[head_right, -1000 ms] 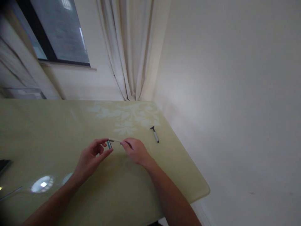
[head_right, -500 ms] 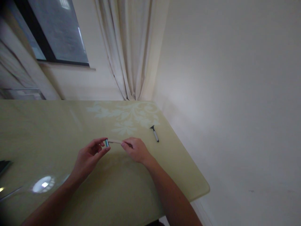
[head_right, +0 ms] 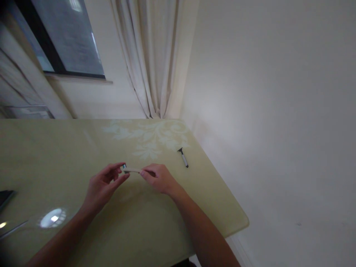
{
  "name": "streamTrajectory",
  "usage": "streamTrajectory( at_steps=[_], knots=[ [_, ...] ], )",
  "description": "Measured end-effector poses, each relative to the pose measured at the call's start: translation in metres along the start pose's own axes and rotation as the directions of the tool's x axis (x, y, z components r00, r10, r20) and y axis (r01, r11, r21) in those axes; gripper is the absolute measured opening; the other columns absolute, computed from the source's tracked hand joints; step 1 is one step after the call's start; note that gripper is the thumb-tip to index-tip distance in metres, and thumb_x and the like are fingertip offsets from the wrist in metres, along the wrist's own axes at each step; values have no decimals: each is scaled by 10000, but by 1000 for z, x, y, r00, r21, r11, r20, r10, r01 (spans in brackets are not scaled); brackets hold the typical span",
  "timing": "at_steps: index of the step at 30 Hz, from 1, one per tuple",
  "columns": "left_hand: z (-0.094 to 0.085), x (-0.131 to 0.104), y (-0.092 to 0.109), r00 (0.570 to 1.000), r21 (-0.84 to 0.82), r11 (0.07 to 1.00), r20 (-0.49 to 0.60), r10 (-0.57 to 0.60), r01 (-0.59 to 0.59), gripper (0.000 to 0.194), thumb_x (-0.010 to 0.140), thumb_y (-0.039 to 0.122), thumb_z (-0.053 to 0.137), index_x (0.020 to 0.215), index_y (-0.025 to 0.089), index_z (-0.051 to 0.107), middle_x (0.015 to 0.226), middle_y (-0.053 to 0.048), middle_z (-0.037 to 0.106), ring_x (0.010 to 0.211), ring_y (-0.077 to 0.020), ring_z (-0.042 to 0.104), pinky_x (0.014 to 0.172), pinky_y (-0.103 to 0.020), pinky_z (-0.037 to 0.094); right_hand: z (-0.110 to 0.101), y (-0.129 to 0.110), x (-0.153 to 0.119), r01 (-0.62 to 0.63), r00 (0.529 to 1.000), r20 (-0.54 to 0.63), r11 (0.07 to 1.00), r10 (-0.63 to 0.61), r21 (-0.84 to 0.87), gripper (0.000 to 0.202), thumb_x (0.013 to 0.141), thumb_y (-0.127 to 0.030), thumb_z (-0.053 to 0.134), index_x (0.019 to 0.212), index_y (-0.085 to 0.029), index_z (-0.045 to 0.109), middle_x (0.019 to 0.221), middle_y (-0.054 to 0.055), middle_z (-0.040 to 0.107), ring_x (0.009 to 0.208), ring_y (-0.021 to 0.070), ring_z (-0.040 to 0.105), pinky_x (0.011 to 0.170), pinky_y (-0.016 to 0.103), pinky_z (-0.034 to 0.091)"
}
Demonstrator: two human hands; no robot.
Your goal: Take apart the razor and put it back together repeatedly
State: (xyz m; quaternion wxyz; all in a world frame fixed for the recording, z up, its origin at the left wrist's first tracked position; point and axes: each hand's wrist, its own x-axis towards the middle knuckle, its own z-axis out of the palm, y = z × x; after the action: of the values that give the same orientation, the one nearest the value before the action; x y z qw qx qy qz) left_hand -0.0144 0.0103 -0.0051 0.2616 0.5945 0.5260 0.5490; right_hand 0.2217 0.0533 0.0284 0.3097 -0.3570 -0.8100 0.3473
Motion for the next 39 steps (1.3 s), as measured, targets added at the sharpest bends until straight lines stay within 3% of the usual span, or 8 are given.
streamTrajectory(
  at_steps=[2, 7, 11, 16, 20, 25, 29, 39],
  knots=[
    [1, 0, 2, 1000, 26, 1000, -1, 11, -11, 400, 795, 440, 813, 1129, 237, 731, 837, 20, 605, 633, -103, 519, 601, -229, 472, -1, -1, 0, -6, 1000, -17, 998, 5, -55, 319, 1020, -359, 560, 943, -160, 796, 778, 23, 662, 691, 127, 531, 645, 249, 359],
    [0, 0, 1, 1000, 44, 999, 10, 16, -16, 397, 807, 451, 800, 1138, 242, 727, 831, 21, 602, 635, -104, 529, 590, -223, 468, -2, 1, 0, 22, 1000, 9, 999, -22, -30, 285, 1014, -350, 574, 1062, -178, 797, 816, 24, 681, 711, 130, 551, 659, 245, 379],
    [0, 0, -1, 1000, 67, 998, 12, 18, -18, 403, 794, 466, 807, 1121, 242, 733, 821, 22, 613, 611, -101, 523, 570, -224, 463, -1, 2, 0, 0, 1000, -25, 996, -3, -94, 281, 1010, -344, 580, 1032, -180, 808, 793, 23, 673, 700, 129, 548, 656, 248, 374],
    [-1, 0, -1, 999, 55, 998, 24, 25, -27, 408, 802, 469, 796, 1133, 242, 728, 820, 20, 616, 623, -108, 538, 594, -234, 482, -1, 4, 1, 38, 999, 19, 997, -37, -72, 264, 1004, -329, 590, 1049, -181, 804, 800, 20, 678, 702, 126, 558, 651, 241, 376],
    [-1, 0, 1, 999, 72, 997, 27, 30, -32, 403, 801, 464, 801, 1130, 242, 731, 805, 23, 611, 620, -109, 532, 577, -228, 467, -1, 9, 3, -24, 999, -38, 996, 21, -91, 263, 996, -319, 595, 1015, -164, 806, 808, 30, 689, 701, 130, 558, 645, 246, 372],
    [0, 0, 1, 998, 67, 996, 41, 52, -54, 397, 804, 452, 804, 1133, 245, 725, 811, 27, 604, 614, -103, 520, 581, -226, 465, 1, 9, 3, 0, 1000, 1, 999, 0, -40, 276, 1001, -335, 590, 1023, -164, 807, 797, 25, 681, 699, 128, 553, 644, 243, 376],
    [1, -1, 2, 996, 75, 995, 64, 54, -59, 382, 817, 445, 796, 1135, 248, 719, 820, 28, 607, 617, -100, 520, 598, -228, 470, 2, 8, 3, -32, 998, -65, 997, 27, -72, 262, 995, -319, 601, 1023, -162, 808, 825, 34, 690, 727, 132, 564, 673, 248, 389],
    [0, -2, 5, 995, 80, 995, 81, 50, -57, 392, 814, 459, 787, 1132, 241, 719, 816, 16, 627, 633, -116, 545, 612, -244, 485, 2, 7, 3, -32, 998, -55, 998, 29, -60, 289, 1007, -361, 590, 1073, -168, 795, 835, 34, 680, 721, 132, 558, 662, 242, 396]
  ],
)
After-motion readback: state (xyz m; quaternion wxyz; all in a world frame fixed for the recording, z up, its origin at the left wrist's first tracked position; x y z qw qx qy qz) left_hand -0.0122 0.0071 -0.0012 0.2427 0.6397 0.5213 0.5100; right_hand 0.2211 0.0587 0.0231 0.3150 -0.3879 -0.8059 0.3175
